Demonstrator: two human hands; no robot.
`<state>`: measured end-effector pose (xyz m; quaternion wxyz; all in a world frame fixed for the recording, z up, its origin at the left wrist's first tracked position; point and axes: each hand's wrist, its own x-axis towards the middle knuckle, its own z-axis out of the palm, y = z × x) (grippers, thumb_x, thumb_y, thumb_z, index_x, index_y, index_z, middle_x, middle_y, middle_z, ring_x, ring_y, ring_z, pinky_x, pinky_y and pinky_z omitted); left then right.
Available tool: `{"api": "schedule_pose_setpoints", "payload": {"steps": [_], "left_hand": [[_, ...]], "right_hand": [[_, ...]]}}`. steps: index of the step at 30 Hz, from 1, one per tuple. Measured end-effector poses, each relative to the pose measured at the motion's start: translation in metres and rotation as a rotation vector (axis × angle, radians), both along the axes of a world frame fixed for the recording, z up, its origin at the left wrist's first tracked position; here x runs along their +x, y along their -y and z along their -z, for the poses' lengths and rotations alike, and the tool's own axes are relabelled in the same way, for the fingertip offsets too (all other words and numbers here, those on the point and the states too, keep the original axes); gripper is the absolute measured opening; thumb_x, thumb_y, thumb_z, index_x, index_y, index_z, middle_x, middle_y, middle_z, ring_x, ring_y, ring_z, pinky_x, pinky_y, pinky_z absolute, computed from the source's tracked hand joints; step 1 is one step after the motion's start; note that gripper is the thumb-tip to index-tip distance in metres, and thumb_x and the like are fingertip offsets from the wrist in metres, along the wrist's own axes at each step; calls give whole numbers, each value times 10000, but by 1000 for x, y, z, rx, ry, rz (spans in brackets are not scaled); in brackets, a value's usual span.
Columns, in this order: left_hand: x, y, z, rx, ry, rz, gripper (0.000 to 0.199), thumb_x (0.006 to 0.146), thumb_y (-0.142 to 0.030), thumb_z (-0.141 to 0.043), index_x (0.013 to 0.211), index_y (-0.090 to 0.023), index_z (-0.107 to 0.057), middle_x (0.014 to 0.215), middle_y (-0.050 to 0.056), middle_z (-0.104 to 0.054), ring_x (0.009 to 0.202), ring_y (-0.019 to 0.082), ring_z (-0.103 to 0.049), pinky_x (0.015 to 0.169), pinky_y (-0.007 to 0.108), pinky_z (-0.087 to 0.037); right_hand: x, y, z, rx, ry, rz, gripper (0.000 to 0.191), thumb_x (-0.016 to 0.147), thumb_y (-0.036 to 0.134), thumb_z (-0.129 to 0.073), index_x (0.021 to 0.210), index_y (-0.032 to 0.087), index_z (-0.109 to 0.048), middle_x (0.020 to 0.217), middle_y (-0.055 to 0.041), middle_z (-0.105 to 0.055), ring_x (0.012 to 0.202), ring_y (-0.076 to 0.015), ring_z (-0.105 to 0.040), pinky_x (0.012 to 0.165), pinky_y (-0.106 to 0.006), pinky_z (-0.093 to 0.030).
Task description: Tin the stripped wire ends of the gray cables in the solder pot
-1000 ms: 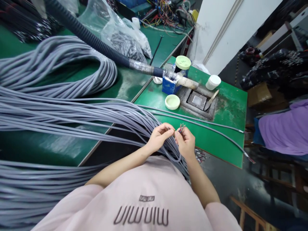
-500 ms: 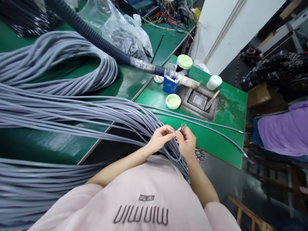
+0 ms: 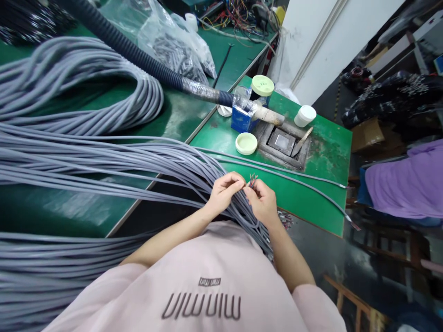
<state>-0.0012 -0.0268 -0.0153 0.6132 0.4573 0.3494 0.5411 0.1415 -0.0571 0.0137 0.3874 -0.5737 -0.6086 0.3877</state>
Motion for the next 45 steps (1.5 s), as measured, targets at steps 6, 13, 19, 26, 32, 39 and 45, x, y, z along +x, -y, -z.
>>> {"api": "schedule_pose_setpoints", "payload": {"steps": [6, 13, 19, 26, 32, 39, 45], "left_hand": [[-25, -26, -1, 211, -215, -185, 246, 917, -404, -557, 940, -171, -633, 805, 34, -650, 752, 151, -597, 735, 283, -460], [-35, -40, 30, 674, -890, -243, 176, 913, -318, -545, 883, -203, -674, 789, 46, -682, 748, 182, -557, 770, 358, -335], [-32, -39, 46, 737, -921, -234, 181, 908, -326, -531, 912, -230, -684, 736, 41, -659, 724, 185, -529, 748, 365, -295], [-33, -40, 52, 774, -947, -247, 186, 909, -330, -526, 931, -235, -684, 736, 40, -661, 716, 182, -534, 744, 365, -305], [-33, -40, 54, 798, -934, -283, 171, 898, -334, -546, 915, -240, -688, 720, 33, -659, 707, 176, -548, 739, 357, -320], [-33, -40, 55, 749, -877, -252, 165, 894, -331, -551, 920, -243, -687, 726, 34, -657, 706, 173, -548, 743, 361, -317], [-34, -40, 56, 801, -944, -282, 160, 894, -320, -553, 933, -243, -688, 723, 32, -671, 703, 177, -566, 740, 360, -337]], "right_hand": [[16, -51, -31, 47, 99, -28, 228, 878, 378, -587, 743, 198, -557, 565, 46, -546, 448, -93, -495, 447, -219, -380], [24, -150, -40, 27, 298, -102, 232, 811, 340, -599, 661, 193, -501, 555, 11, -595, 427, -112, -524, 446, -227, -369], [16, -192, -28, -34, 740, -160, 227, 807, 310, -602, 631, 180, -542, 582, -11, -627, 574, -140, -545, 563, -247, -360], [1, -208, -25, -82, 1073, -254, 197, 821, 307, -619, 686, 166, -648, 652, -35, -644, 636, -161, -540, 586, -268, -323], [0, -215, -18, -80, 1130, -266, 177, 815, 290, -627, 694, 166, -664, 666, -45, -639, 645, -166, -535, 573, -272, -283], [-1, -215, -20, -78, 1121, -269, 170, 804, 271, -629, 671, 165, -643, 672, -48, -638, 643, -168, -530, 572, -279, -280], [38, -209, -35, -93, 967, -217, 277, 812, 331, -600, 588, 173, -564, 568, -15, -609, 573, -139, -502, 551, -259, -313]]}}
